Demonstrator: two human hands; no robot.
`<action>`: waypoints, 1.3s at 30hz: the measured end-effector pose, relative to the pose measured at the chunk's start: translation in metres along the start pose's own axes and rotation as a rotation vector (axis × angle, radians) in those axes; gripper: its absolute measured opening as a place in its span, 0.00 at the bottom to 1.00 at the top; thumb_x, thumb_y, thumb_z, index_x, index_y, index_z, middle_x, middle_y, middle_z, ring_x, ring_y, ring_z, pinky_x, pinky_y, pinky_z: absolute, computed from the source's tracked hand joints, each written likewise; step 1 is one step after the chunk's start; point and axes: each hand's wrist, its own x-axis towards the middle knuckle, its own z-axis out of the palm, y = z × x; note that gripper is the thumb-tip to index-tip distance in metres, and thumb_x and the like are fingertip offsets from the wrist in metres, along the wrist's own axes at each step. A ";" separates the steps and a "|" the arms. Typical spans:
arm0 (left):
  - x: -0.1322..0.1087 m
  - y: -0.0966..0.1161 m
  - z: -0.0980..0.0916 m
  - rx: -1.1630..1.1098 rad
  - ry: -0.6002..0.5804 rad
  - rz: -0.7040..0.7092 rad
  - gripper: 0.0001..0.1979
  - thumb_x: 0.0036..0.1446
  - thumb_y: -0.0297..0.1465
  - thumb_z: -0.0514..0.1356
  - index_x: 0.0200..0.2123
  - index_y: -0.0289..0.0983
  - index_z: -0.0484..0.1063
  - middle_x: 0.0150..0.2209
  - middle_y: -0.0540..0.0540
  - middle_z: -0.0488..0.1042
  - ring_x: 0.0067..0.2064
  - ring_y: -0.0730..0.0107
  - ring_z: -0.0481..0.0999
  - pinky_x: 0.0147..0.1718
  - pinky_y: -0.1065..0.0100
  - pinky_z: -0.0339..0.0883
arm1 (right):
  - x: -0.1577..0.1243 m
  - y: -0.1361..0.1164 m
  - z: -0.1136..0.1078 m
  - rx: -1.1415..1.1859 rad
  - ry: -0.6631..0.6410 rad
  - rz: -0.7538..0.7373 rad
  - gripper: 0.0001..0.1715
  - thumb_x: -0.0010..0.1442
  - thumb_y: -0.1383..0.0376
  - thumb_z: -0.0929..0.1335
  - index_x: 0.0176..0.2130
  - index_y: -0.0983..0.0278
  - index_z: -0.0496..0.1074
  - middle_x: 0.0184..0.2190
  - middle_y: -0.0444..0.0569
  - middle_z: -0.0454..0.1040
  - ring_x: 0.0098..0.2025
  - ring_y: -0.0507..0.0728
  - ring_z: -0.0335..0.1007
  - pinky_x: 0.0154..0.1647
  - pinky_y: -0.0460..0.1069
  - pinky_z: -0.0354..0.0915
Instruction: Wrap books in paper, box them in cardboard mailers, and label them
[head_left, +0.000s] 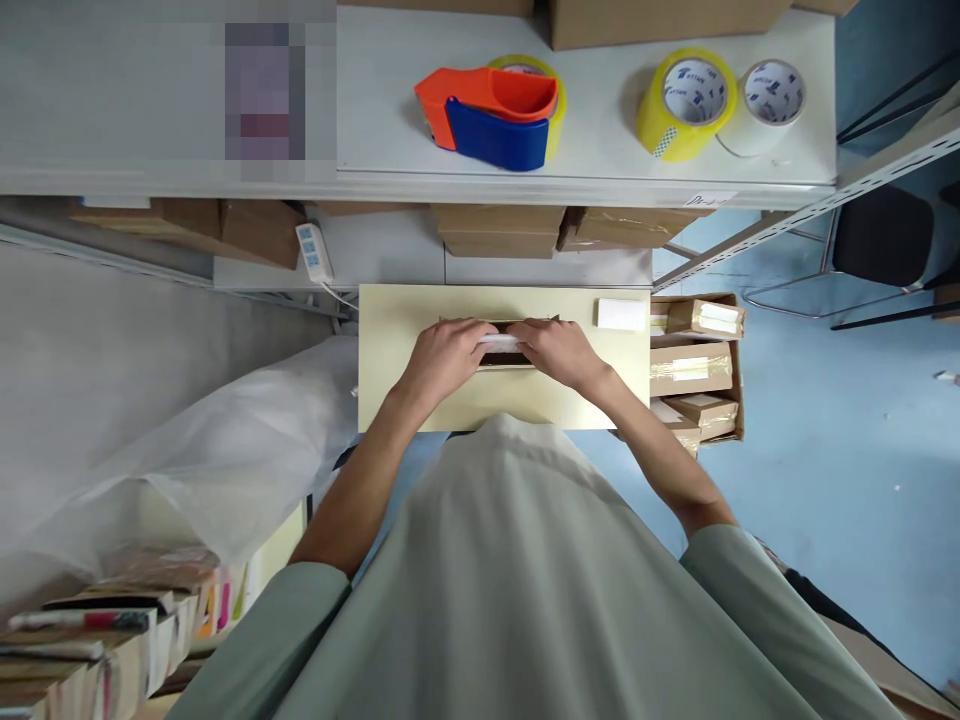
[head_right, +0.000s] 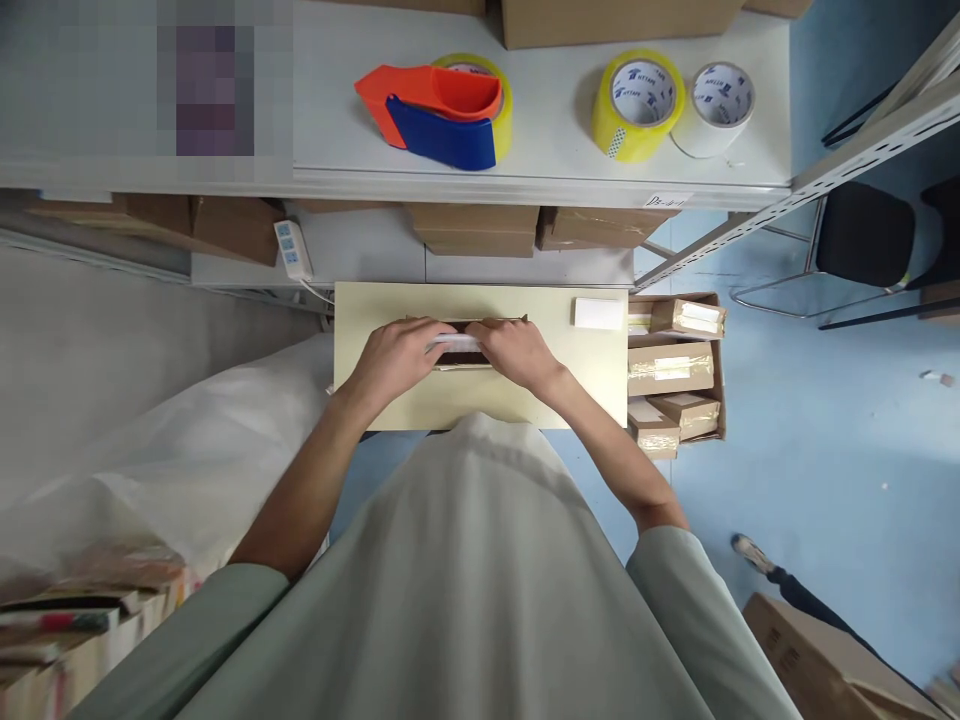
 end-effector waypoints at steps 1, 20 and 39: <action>0.000 -0.002 0.005 -0.004 -0.018 -0.027 0.16 0.74 0.29 0.60 0.56 0.45 0.86 0.53 0.42 0.88 0.53 0.50 0.87 0.51 0.56 0.78 | 0.001 0.002 0.005 0.002 -0.003 -0.005 0.25 0.80 0.69 0.61 0.69 0.59 0.74 0.62 0.58 0.82 0.55 0.66 0.84 0.49 0.54 0.71; -0.015 -0.060 0.048 -0.203 0.043 -0.180 0.14 0.68 0.30 0.69 0.55 0.45 0.84 0.56 0.41 0.86 0.56 0.45 0.86 0.57 0.51 0.78 | -0.006 0.009 0.040 0.088 0.065 0.281 0.20 0.81 0.65 0.61 0.60 0.61 0.79 0.55 0.58 0.84 0.51 0.66 0.84 0.46 0.54 0.71; -0.066 -0.093 0.070 -0.139 0.094 -0.629 0.12 0.69 0.37 0.62 0.42 0.42 0.87 0.46 0.38 0.90 0.48 0.41 0.88 0.49 0.51 0.75 | 0.006 0.009 0.078 0.236 0.151 0.460 0.25 0.74 0.68 0.65 0.68 0.65 0.65 0.46 0.56 0.89 0.46 0.68 0.86 0.48 0.56 0.74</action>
